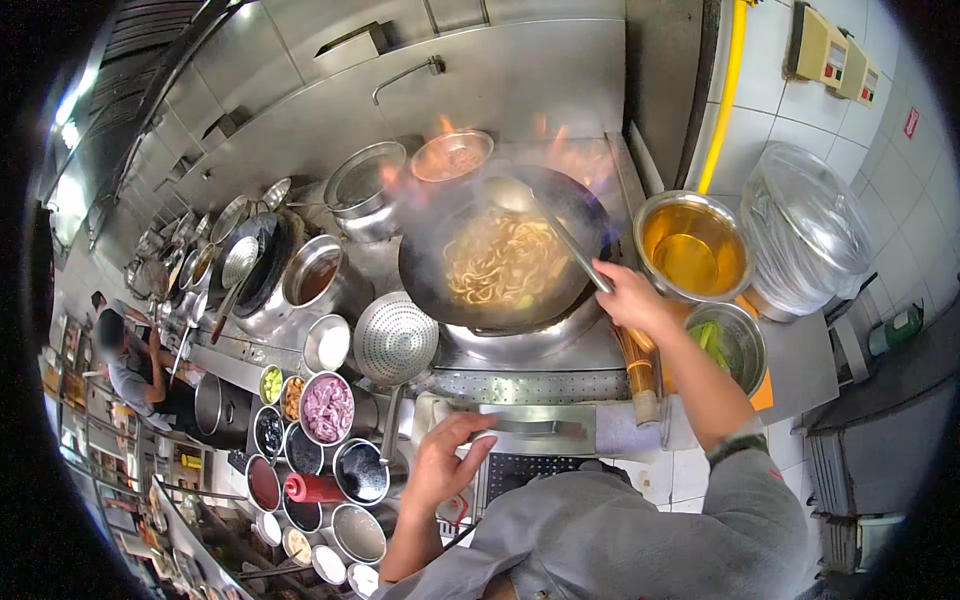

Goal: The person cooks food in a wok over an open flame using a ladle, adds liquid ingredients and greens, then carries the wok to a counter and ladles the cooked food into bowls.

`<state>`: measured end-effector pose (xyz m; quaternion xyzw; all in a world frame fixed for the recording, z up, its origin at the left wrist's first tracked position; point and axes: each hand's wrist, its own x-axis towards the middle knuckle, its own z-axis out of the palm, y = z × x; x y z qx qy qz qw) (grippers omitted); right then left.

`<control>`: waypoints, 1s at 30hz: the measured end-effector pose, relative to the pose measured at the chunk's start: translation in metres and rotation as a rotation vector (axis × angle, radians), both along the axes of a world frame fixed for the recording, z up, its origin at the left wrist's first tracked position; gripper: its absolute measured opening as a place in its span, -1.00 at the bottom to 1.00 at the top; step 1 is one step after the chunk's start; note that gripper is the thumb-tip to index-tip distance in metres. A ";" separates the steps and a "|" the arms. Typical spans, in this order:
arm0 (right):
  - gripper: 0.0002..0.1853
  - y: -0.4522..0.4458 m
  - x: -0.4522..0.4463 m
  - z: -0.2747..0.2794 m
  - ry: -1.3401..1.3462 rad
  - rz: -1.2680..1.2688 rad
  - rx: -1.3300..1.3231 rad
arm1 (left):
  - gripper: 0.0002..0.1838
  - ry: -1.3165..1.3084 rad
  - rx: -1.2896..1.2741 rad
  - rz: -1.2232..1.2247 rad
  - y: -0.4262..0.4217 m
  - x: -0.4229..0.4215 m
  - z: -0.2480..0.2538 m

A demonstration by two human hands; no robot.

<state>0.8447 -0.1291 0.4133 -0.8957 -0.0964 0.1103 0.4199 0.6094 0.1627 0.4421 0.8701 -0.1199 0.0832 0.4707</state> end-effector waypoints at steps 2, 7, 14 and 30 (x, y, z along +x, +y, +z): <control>-0.34 0.020 0.029 -0.017 -0.009 0.001 0.011 | -0.76 -0.012 -0.003 -0.003 -0.005 -0.001 -0.003; -0.32 0.035 0.025 -0.019 0.128 0.157 0.037 | -0.76 0.101 0.049 0.085 -0.003 -0.018 -0.019; -0.32 -0.039 -0.045 0.006 0.382 0.038 0.153 | -0.81 0.223 0.031 0.483 0.038 -0.092 -0.064; -0.31 0.015 -0.025 -0.026 0.284 -0.011 0.225 | -0.82 0.102 0.112 0.422 0.043 -0.066 -0.073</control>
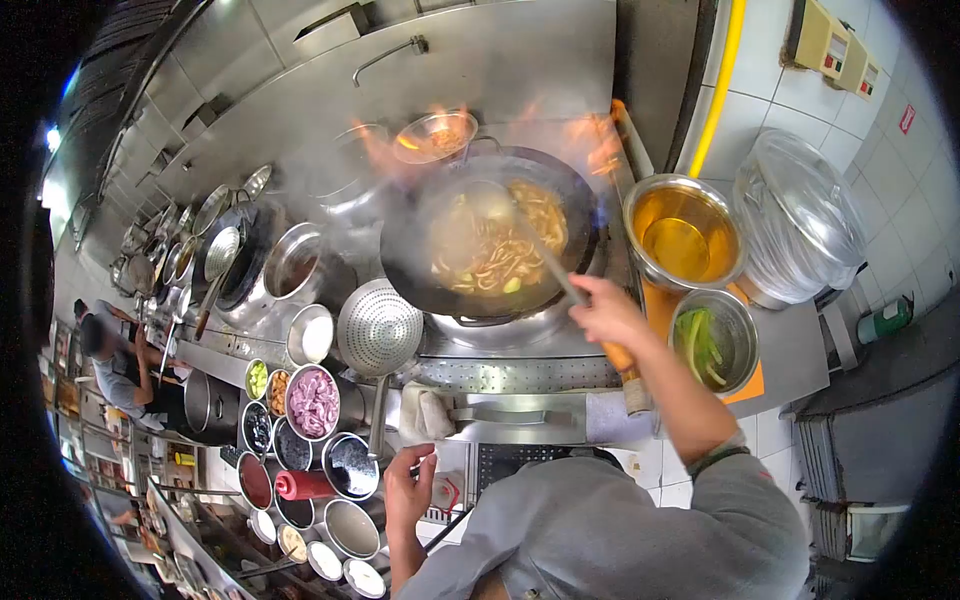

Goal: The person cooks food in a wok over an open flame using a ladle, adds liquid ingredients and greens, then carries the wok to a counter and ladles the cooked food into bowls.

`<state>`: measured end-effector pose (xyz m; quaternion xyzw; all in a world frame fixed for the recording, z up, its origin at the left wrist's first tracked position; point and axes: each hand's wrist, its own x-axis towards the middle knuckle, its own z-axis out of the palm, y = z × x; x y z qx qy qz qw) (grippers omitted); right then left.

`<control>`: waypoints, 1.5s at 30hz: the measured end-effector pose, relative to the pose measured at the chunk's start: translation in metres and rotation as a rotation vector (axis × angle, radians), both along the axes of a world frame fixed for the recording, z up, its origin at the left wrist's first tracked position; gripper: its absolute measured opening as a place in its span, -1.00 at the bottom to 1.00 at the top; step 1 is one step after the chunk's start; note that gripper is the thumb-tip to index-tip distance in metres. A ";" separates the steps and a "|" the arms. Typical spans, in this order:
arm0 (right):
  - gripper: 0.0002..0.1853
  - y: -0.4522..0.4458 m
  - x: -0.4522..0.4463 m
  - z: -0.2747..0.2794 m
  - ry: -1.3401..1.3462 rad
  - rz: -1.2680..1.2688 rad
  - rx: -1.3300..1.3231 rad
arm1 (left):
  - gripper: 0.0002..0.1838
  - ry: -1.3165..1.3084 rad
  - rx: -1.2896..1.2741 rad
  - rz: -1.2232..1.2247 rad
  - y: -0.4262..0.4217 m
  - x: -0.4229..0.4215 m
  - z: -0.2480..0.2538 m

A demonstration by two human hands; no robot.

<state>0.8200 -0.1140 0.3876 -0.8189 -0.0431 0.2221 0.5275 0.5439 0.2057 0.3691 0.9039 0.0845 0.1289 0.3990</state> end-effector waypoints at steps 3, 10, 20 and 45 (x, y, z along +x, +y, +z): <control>-0.30 -0.007 -0.023 0.005 0.068 0.084 0.016 | -0.80 0.059 -0.001 -0.008 -0.004 0.002 0.014; -0.29 -0.023 -0.006 0.015 0.014 -0.002 -0.071 | -0.80 0.094 -0.042 0.087 0.008 -0.021 -0.010; -0.29 -0.055 -0.019 0.035 0.080 0.049 -0.052 | -0.85 0.143 -0.067 0.202 0.015 -0.033 -0.013; -0.32 -0.060 -0.078 0.029 -0.448 0.063 -0.275 | -0.81 -0.054 0.006 -0.124 -0.003 0.056 0.032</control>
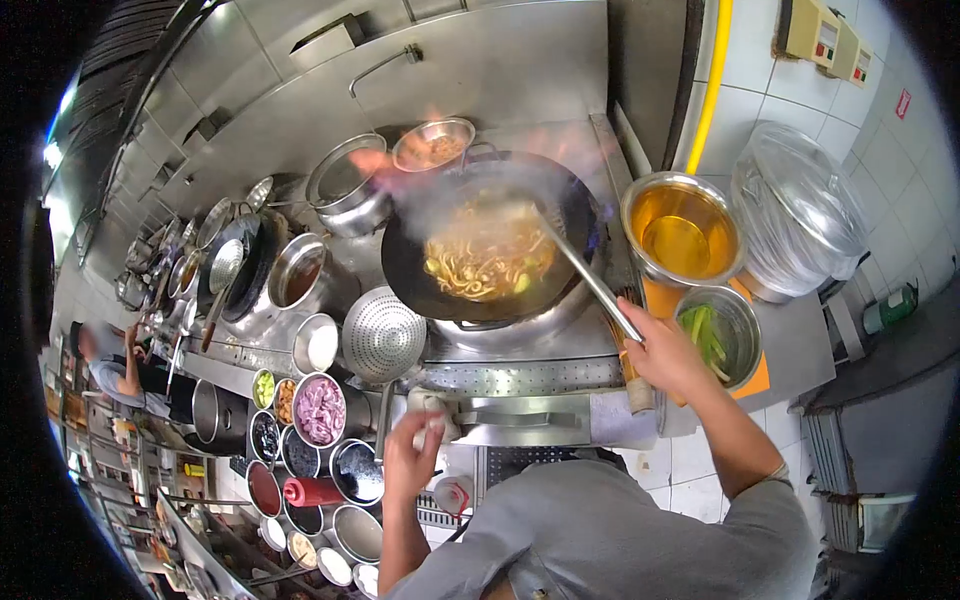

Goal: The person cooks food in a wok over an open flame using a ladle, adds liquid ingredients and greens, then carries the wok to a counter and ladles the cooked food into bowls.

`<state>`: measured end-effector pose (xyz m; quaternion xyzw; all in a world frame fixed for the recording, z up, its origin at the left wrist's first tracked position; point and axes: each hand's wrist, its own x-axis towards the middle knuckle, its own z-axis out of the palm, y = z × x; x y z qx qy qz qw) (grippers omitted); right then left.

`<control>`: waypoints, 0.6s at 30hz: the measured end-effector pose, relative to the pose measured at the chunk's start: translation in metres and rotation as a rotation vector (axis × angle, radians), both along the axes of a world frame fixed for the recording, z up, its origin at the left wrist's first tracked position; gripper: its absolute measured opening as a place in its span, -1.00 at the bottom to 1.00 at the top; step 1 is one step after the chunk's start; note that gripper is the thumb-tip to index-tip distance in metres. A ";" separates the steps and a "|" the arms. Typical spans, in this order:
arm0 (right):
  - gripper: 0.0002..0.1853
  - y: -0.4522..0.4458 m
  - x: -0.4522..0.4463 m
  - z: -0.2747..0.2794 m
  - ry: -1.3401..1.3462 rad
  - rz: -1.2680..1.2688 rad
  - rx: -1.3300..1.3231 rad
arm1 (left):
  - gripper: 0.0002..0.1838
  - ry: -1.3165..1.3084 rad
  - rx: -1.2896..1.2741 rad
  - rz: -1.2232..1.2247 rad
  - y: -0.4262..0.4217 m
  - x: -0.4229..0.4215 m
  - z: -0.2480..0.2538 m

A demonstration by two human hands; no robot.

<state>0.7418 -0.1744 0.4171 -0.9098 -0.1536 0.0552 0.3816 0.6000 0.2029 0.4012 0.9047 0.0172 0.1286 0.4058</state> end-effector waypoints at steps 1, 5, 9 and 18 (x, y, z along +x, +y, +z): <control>-0.32 0.007 -0.009 -0.005 0.160 -0.077 0.220 | -0.80 -0.066 0.023 -0.062 0.000 0.020 0.001; -0.34 0.024 -0.040 -0.004 0.601 -0.122 1.096 | -0.75 -0.299 0.113 -0.145 -0.019 0.113 0.003; -0.41 0.011 -0.106 0.001 0.646 -0.212 1.654 | -0.74 -0.326 0.135 -0.236 -0.047 0.158 -0.042; -0.32 -0.009 -0.261 0.111 0.365 -1.063 0.719 | -0.74 -0.398 0.148 -0.186 -0.059 0.154 -0.053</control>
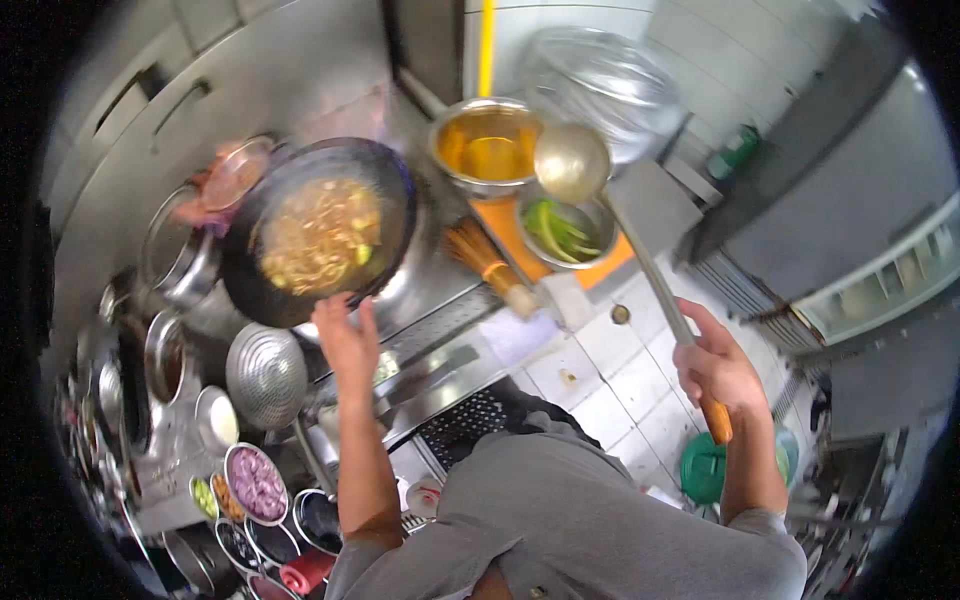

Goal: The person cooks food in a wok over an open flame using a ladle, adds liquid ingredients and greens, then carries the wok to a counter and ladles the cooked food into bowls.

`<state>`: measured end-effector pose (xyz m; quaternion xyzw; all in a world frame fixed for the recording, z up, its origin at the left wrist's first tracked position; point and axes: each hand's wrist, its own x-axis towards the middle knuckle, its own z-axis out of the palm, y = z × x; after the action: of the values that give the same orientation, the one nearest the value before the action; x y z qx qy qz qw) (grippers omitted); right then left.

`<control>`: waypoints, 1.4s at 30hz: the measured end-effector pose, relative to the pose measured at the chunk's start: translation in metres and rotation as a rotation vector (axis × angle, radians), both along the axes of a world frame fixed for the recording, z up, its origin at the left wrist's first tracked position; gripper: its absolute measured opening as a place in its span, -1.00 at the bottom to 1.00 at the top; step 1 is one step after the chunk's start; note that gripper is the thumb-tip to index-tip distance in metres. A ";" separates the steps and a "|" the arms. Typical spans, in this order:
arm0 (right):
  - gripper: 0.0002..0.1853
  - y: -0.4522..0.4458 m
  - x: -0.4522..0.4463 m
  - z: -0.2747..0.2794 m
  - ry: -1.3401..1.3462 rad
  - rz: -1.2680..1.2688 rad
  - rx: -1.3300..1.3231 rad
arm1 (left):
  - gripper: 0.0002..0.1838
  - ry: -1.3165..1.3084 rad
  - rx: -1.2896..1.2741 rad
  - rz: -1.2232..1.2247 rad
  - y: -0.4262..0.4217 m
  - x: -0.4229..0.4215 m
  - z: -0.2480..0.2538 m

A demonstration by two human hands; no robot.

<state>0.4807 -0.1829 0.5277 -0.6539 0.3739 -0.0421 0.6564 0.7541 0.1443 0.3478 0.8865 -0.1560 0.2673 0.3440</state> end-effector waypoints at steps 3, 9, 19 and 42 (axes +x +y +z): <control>-0.27 -0.006 -0.011 -0.020 0.196 0.099 -0.158 | -0.70 0.056 -0.005 -0.019 0.003 -0.001 -0.002; -0.26 -0.007 -0.003 -0.045 0.224 0.122 -0.187 | -0.69 0.085 -0.007 -0.052 0.007 -0.003 -0.001; -0.27 -0.013 0.000 -0.049 0.159 0.034 0.013 | -0.67 0.100 0.003 -0.046 0.010 -0.004 -0.002; -0.32 0.074 0.258 -0.107 -0.117 0.858 -0.271 | -0.32 0.297 -0.121 -0.049 0.019 -0.134 0.034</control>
<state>0.7387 -0.1087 0.4208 -0.8262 0.0225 0.1484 0.5431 0.6200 0.1631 0.3813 0.8898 -0.1085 0.1338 0.4226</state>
